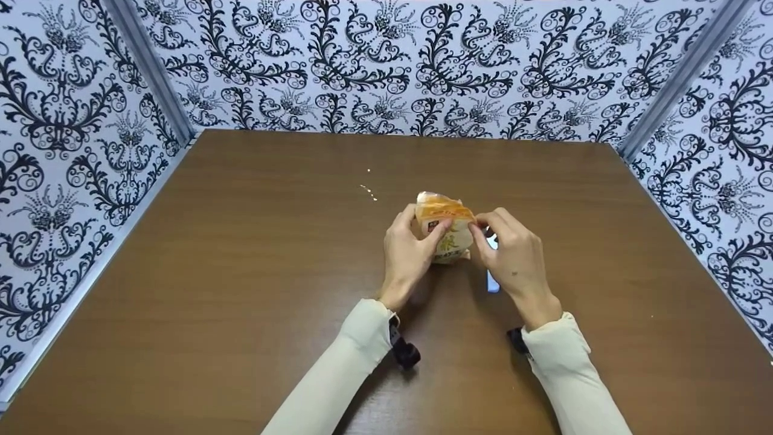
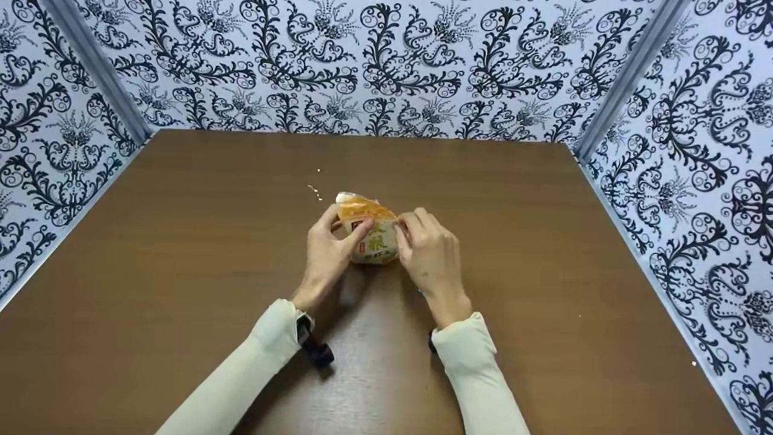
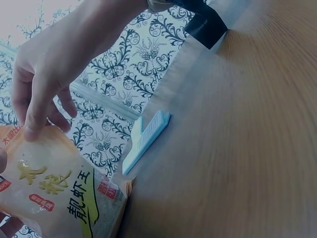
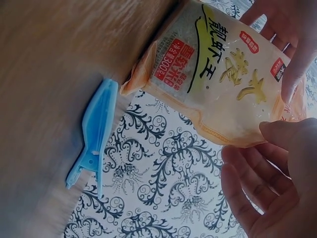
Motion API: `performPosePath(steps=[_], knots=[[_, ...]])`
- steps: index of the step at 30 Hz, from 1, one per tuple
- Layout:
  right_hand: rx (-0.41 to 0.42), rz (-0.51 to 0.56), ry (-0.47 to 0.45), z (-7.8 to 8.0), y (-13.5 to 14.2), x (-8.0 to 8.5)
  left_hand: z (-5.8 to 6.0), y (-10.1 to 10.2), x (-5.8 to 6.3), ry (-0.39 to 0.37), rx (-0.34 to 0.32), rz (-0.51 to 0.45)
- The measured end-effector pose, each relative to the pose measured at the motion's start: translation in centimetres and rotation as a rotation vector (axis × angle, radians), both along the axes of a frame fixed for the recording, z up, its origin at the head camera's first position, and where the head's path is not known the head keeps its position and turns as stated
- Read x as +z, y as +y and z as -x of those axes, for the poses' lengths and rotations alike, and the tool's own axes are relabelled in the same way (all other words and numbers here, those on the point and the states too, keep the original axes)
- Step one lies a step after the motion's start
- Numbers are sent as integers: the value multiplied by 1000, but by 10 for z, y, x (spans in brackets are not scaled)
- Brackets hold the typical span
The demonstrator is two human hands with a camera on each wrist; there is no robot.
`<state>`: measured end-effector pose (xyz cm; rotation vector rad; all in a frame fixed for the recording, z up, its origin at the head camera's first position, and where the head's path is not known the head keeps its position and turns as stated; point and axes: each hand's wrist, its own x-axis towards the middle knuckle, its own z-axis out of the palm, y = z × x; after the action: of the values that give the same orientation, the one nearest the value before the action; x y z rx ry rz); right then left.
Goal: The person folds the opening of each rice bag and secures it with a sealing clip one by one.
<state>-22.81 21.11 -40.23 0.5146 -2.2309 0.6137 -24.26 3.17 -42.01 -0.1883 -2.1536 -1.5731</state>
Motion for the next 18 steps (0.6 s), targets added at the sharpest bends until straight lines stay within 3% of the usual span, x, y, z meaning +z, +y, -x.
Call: performPosePath(steps=[18], knots=[[-19,-33,47,0,-3,0,-3,10,3,-25,60,-4]])
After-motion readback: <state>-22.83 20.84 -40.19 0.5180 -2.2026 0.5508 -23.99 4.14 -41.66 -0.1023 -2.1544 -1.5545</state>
